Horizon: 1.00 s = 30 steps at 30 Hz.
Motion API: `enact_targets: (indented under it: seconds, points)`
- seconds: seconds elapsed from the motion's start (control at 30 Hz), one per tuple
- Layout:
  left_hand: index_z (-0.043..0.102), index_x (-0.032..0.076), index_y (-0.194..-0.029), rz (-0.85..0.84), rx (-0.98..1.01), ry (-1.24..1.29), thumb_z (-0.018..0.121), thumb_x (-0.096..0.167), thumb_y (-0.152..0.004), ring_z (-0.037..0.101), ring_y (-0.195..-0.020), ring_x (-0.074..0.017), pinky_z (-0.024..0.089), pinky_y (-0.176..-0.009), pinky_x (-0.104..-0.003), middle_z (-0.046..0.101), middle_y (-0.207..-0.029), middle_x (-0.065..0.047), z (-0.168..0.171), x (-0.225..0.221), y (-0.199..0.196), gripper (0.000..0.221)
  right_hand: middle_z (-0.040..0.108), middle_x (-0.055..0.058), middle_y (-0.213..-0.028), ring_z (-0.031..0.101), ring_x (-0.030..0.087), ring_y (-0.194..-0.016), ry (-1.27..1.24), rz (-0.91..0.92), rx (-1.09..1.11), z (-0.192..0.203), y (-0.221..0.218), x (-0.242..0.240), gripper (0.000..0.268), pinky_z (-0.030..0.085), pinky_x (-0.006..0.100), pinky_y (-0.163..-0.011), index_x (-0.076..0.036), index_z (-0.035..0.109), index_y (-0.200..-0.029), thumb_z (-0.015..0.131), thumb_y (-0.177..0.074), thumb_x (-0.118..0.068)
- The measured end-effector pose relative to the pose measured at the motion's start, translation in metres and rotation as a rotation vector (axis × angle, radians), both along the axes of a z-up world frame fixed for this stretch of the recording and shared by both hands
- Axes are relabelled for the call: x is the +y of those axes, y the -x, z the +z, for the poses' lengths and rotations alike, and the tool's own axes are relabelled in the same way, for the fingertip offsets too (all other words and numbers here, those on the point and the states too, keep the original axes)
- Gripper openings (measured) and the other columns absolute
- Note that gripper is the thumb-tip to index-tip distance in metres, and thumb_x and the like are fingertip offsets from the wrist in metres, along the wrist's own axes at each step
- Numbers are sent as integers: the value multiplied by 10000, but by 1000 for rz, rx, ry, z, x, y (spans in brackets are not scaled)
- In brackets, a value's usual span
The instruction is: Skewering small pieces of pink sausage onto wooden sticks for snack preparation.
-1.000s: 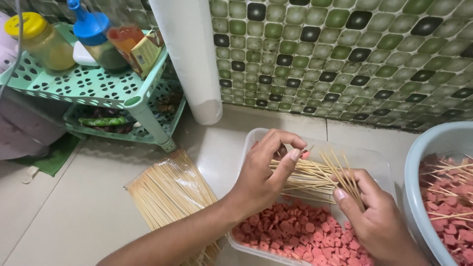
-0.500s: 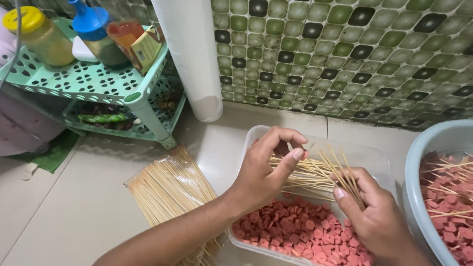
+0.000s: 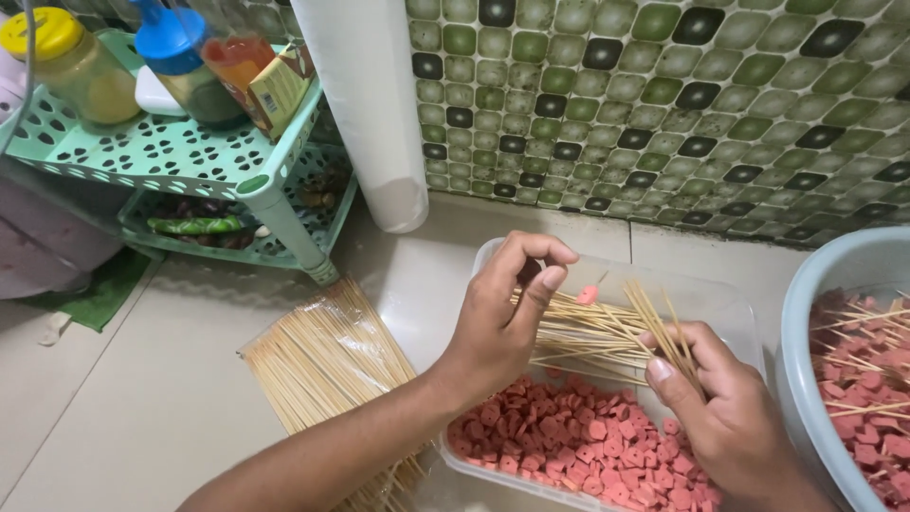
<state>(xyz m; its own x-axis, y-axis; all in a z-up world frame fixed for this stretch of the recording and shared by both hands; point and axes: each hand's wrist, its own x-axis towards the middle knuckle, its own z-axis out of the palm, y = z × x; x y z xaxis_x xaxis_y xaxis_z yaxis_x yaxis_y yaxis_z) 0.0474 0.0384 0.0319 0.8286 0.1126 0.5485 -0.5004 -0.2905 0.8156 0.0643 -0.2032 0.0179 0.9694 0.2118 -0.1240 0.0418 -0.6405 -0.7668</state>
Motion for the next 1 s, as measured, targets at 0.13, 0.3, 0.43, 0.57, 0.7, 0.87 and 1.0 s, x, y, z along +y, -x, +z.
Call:
enact_targets:
  seconds: [0.13, 0.3, 0.43, 0.57, 0.7, 0.87, 1.0]
  points:
    - [634, 122, -1126, 1, -24, -67, 438, 344, -1091, 569, -921, -167, 434, -818, -302, 633, -972, -17, -8, -1, -3, 298, 743, 62, -748, 556, 161, -610, -96, -1, -14, 2, 3, 1, 269, 424, 284, -625, -117, 728, -1189, 633, -953, -203]
    - [669, 120, -1072, -23, -77, -105, 530, 272, -1065, 610, -936, -168, 442, -851, -310, 698, -997, -12, -7, -1, -4, 206, 566, 59, -529, 375, 167, -443, -31, 26, -33, 0, 1, -1, 258, 335, 306, -504, -169, 738, -1168, 632, -950, -256]
    - [659, 125, -1045, -35, -92, -110, 496, 304, -1078, 606, -929, -168, 437, -859, -314, 683, -974, -6, -4, -3, -3, 244, 748, 38, -662, 517, 157, -547, -32, 24, -47, -5, -1, -3, 281, 395, 272, -597, -163, 744, -1189, 646, -938, -241]
    - [633, 122, -1030, -56, -69, -113, 466, 302, -1086, 582, -903, -163, 433, -828, -306, 655, -956, -13, -3, -4, -2, 252, 590, 39, -568, 407, 154, -490, -51, 27, -70, -9, -1, -4, 252, 342, 285, -540, -161, 749, -1156, 633, -950, -248]
    - [624, 121, -1019, -50, -76, -113, 450, 309, -1092, 548, -874, -157, 419, -797, -297, 636, -943, -6, -4, -4, -2, 267, 745, 38, -679, 558, 156, -527, 3, -1, -84, -7, -1, -2, 267, 416, 287, -573, -171, 745, -1176, 641, -942, -249]
    - [625, 117, -1017, -58, -61, -89, 442, 319, -1093, 552, -878, -156, 427, -782, -292, 639, -948, -11, -3, -4, -2, 283, 628, 35, -639, 461, 145, -512, -77, 55, -111, -13, -4, -7, 220, 371, 282, -533, -117, 734, -1132, 629, -970, -221]
    - [622, 113, -1018, -57, -70, -90, 440, 310, -1095, 546, -871, -153, 425, -761, -286, 637, -946, -15, -2, -4, -1, 279, 714, 28, -715, 621, 128, -643, -93, 34, -82, -13, -3, -7, 236, 453, 267, -622, -115, 750, -1134, 604, -988, -230]
